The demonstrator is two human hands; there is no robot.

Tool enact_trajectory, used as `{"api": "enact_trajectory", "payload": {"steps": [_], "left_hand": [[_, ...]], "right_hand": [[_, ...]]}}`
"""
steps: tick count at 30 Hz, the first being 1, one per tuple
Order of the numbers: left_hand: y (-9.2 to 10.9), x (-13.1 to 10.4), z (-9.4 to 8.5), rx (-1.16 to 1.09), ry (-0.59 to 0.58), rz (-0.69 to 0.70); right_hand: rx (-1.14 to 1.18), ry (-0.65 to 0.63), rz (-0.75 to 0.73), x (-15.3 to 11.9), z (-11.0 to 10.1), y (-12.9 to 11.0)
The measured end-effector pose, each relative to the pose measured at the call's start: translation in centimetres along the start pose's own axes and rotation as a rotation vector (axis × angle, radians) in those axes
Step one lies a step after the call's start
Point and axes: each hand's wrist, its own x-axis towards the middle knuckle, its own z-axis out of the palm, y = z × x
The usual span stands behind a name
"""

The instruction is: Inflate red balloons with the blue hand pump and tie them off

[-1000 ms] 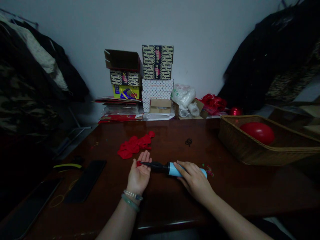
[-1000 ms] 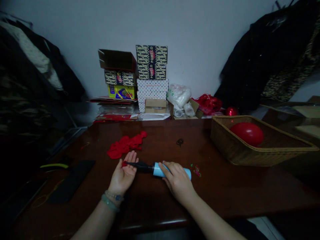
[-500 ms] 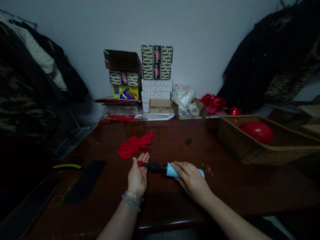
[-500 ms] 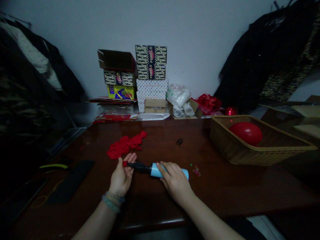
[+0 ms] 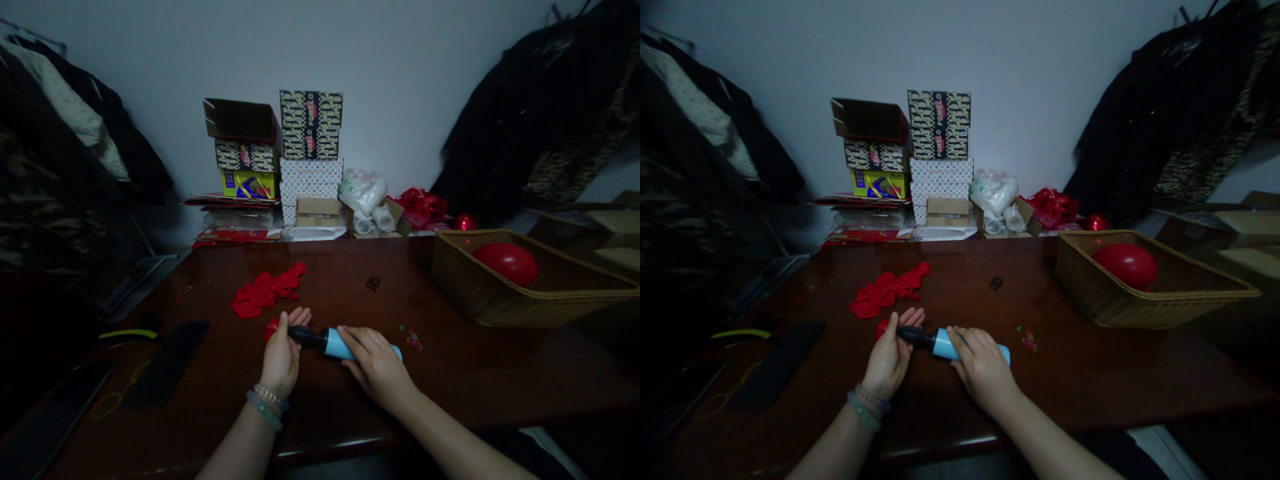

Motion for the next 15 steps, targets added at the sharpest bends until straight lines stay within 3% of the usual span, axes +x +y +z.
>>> {"api": "enact_trajectory", "payload": {"steps": [10, 15], "left_hand": [[3.3, -0.9, 0.3, -0.097, -0.081, 0.022], [4.8, -1.0, 0.1, -0.224, -0.029, -0.03]], "right_hand": [[0.318, -0.11, 0.138, 0.0, -0.8, -2.0], [0.554, -0.209, 0.217, 0.7, -0.8, -4.3]]}}
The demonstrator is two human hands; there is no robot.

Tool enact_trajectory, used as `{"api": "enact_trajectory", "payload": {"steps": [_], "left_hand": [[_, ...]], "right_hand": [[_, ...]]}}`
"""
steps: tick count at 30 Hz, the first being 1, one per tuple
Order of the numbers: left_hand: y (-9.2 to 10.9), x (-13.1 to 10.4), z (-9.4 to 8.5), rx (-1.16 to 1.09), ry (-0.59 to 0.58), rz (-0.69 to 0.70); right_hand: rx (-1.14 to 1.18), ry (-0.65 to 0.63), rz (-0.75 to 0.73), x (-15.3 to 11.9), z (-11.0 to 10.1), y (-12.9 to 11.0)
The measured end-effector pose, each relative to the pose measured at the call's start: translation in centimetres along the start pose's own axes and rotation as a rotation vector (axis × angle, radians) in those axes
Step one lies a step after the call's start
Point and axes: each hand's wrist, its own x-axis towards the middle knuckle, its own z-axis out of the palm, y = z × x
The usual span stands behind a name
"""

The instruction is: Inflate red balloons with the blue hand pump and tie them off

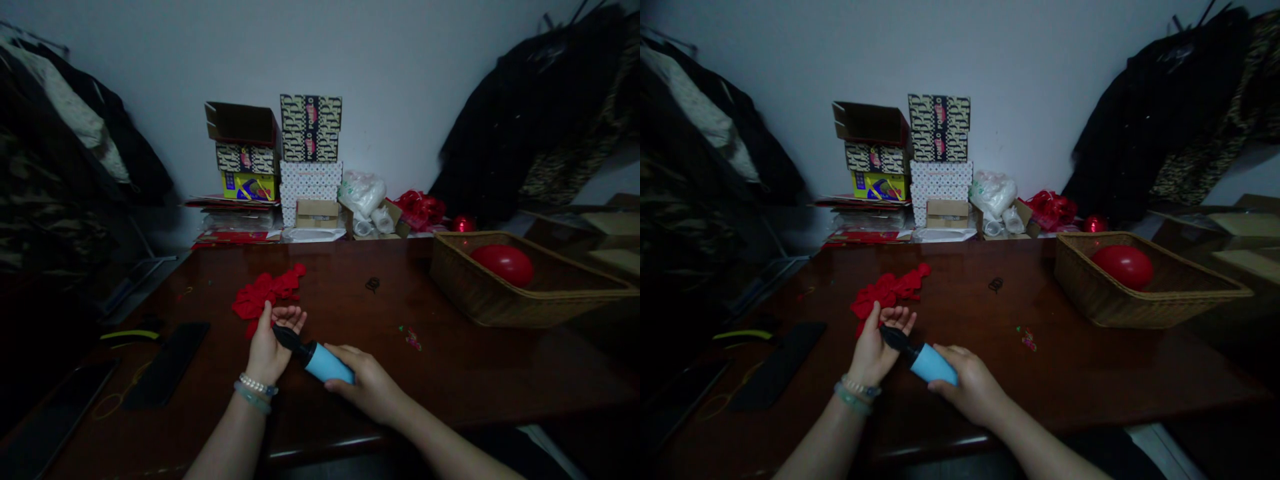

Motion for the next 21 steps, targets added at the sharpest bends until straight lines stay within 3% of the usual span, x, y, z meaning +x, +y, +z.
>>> {"api": "enact_trajectory", "payload": {"steps": [5, 9, 17, 21], "left_hand": [[1.4, 0.3, -0.2, -0.068, -0.048, 0.019], [1.8, 1.1, -0.4, -0.09, -0.017, 0.055], [0.7, 2.7, -0.3, -0.073, 0.115, 0.1], [0.1, 2.9, -0.1, -0.032, 0.127, 0.098]], "right_hand": [[0.022, -0.047, 0.015, 1.5, 0.5, -1.7], [-0.05, -0.111, 0.068, 2.9, 0.2, -2.3], [0.099, -0.022, 0.174, 3.7, 1.4, 0.8], [0.233, -0.018, 0.185, 3.7, 0.7, 1.4]]}}
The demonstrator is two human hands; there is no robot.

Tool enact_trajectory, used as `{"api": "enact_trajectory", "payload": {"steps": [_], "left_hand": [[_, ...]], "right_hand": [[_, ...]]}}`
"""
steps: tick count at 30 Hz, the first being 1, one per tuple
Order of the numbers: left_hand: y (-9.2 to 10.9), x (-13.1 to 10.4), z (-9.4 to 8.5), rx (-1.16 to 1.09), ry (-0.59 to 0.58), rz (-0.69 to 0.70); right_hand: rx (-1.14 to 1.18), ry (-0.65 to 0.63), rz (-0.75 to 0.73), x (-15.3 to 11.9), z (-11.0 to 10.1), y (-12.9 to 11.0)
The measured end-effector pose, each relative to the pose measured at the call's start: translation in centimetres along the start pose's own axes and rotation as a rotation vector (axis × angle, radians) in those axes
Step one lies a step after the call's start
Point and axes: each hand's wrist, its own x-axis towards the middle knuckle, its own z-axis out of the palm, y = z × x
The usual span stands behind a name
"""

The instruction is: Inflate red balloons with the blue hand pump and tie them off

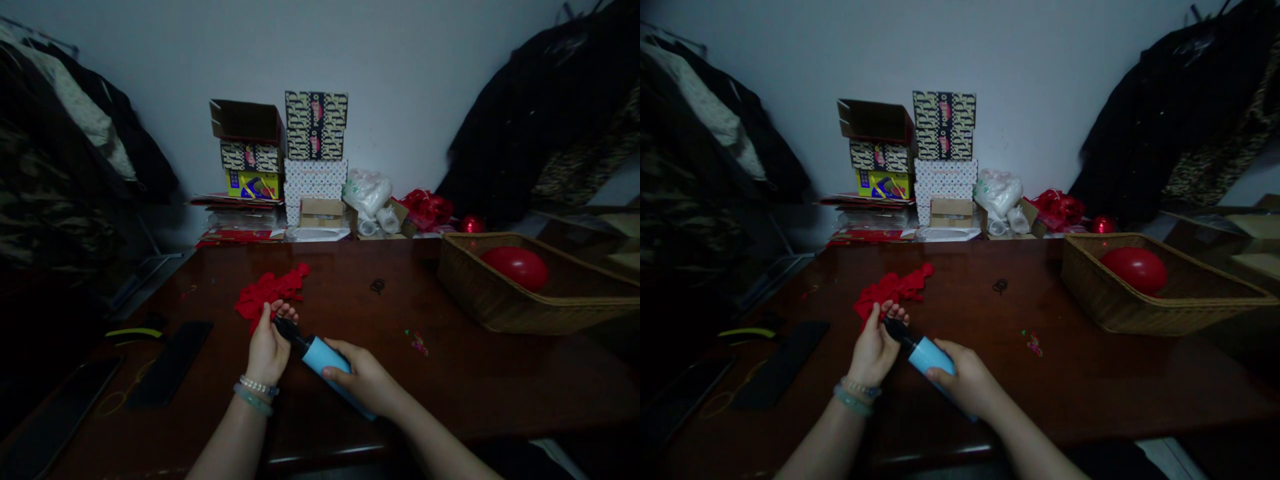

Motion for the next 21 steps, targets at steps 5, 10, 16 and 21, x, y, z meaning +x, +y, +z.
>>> {"api": "enact_trajectory", "payload": {"steps": [5, 10, 16, 21], "left_hand": [[0.2, 0.1, -0.4, 0.013, -0.01, 0.075], [1.0, -0.1, -0.9, -0.079, -0.047, -0.004], [1.0, -0.6, -1.2, 0.004, -0.036, 0.032], [0.8, -0.5, -1.6, 0.075, -0.075, 0.043]], "right_hand": [[0.123, -0.036, -0.032, -0.3, -0.8, -0.6], [0.229, -0.082, -0.031, -0.5, -0.1, -0.9], [0.312, -0.08, -0.045, -0.5, 0.9, -0.9], [0.327, -0.081, -0.042, -0.4, 0.9, -0.6]]}}
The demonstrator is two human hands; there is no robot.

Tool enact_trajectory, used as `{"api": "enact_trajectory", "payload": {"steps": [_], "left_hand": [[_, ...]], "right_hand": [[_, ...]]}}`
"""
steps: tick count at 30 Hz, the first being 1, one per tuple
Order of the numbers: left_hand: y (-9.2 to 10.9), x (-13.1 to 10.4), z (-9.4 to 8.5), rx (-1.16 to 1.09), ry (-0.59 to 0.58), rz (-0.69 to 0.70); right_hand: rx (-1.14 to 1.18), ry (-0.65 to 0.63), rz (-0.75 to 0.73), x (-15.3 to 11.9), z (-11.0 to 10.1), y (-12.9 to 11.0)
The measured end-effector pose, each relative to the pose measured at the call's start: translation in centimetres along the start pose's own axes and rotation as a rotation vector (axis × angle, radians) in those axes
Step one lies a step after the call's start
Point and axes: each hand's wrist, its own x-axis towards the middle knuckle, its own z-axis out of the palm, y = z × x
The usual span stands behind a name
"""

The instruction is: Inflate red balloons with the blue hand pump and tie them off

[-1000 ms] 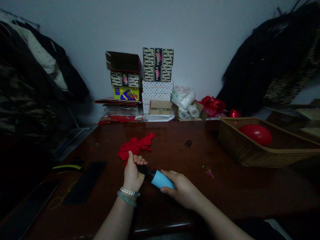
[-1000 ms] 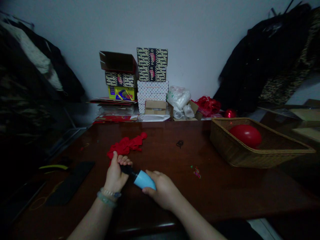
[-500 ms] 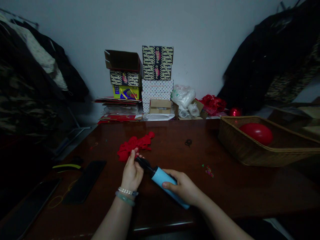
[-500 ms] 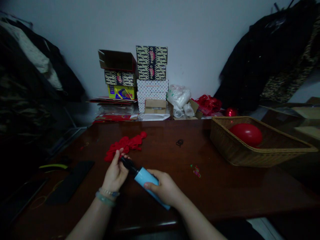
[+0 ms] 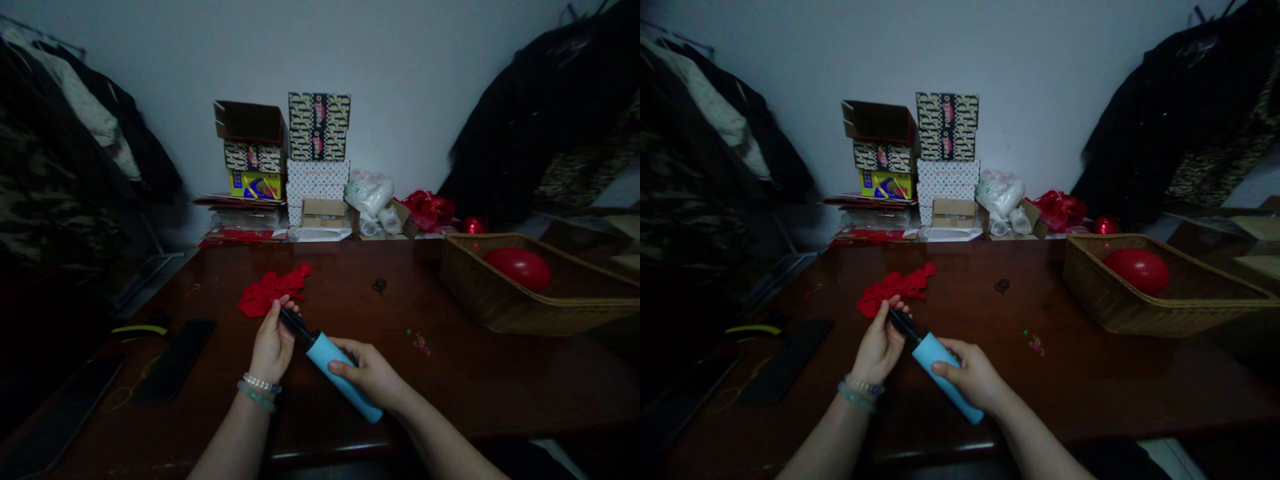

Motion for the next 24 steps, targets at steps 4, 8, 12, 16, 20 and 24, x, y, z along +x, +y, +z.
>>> {"api": "enact_trajectory", "payload": {"steps": [4, 8, 12, 16, 20, 24], "left_hand": [[0.1, 0.2, 0.1, -0.042, -0.014, -0.012], [0.1, 0.1, 0.6, -0.132, -0.04, -0.038], [0.2, -0.3, 0.9, -0.238, -0.03, -0.053], [0.7, -0.6, 0.8, -0.331, -0.168, -0.102], [1.1, -0.7, 0.6, -0.328, -0.17, -0.092], [1.3, -0.6, 0.6, -0.334, -0.184, -0.076]], "right_hand": [[-0.049, -0.018, 0.008, -0.1, -0.5, -0.4], [-0.101, 0.01, -0.003, -0.4, -0.7, -0.4], [-0.193, 0.09, 0.001, -0.4, -0.2, 0.3], [-0.316, 0.156, -0.01, -0.5, 0.6, 0.8], [-0.41, 0.18, -0.044, -0.6, 1.1, 1.0], [-0.425, 0.181, -0.076, -0.6, 1.3, 1.1]]}}
